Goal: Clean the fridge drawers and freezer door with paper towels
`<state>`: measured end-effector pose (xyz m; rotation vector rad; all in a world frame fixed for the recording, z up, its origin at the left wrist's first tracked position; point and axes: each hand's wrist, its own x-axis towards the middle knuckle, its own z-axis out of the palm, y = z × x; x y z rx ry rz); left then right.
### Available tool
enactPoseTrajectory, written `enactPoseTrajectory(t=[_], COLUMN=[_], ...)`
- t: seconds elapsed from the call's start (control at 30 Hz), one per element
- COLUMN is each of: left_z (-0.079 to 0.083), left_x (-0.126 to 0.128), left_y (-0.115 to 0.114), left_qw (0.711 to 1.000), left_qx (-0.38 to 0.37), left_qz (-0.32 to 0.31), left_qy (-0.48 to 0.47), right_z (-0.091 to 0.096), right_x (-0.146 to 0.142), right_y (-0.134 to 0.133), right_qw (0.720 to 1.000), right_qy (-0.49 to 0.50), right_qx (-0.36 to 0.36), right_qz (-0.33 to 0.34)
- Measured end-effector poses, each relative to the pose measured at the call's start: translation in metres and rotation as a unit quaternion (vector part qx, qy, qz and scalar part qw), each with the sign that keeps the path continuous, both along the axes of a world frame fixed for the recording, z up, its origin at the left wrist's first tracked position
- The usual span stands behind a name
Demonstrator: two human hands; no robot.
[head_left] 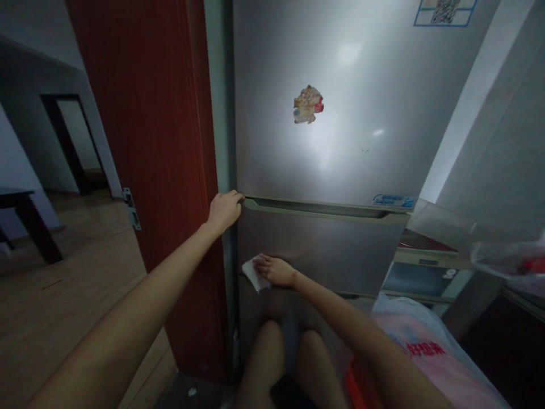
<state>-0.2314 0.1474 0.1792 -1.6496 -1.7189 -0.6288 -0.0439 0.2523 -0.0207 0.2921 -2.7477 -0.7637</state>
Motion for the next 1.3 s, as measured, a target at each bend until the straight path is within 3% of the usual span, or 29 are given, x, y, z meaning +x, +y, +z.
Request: enactPoseTrajectory(t=[0.2, 0.27, 0.33, 0.43, 0.7, 0.77, 0.83, 0.93, 1.17, 1.23, 1.3], left_z=[-0.001, -0.001, -0.001, 0.000, -0.004, -0.006, -0.008, -0.010, -0.014, -0.015, -0.015], left_x=[0.000, 0.001, 0.002, 0.003, 0.002, 0.003, 0.005, 0.008, 0.011, 0.011, 0.011], left_y=[0.001, 0.000, -0.001, -0.001, 0.002, 0.002, 0.000, -0.002, -0.002, -0.001, -0.001], left_qw=[1.000, 1.000, 1.000, 1.000, 1.000, 1.000, 1.000, 1.000, 1.000, 1.000, 1.000], left_qx=[0.004, 0.005, 0.006, 0.010, 0.009, 0.012, 0.013, 0.014, 0.020, 0.023, 0.025], left_qz=[0.009, 0.011, 0.011, 0.008, 0.007, 0.007, 0.006, 0.004, 0.000, 0.001, 0.001], left_qy=[0.004, 0.004, 0.002, 0.002, 0.004, 0.006, 0.007, 0.004, 0.003, 0.002, 0.001], right_z=[0.113, 0.138, 0.145, 0.122, -0.008, -0.023, -0.024, 0.002, 0.120, 0.140, 0.145], right_x=[0.006, 0.010, 0.013, 0.012, 0.009, 0.014, 0.019, 0.026, 0.037, 0.041, 0.044], right_y=[0.014, 0.014, 0.011, 0.005, -0.007, -0.008, -0.006, 0.001, 0.016, 0.017, 0.016], right_qw=[0.993, 0.986, 0.982, 0.983, 0.997, 0.998, 0.999, 0.999, 0.989, 0.980, 0.972], right_qy=[0.109, 0.155, 0.175, 0.165, 0.042, 0.022, 0.010, 0.008, 0.140, 0.189, 0.223], right_qx=[0.013, 0.008, 0.003, 0.005, -0.051, -0.045, -0.037, -0.028, 0.001, -0.007, -0.018], right_qz=[-0.041, -0.061, -0.075, -0.076, -0.031, -0.023, -0.017, -0.018, -0.044, -0.054, -0.065])
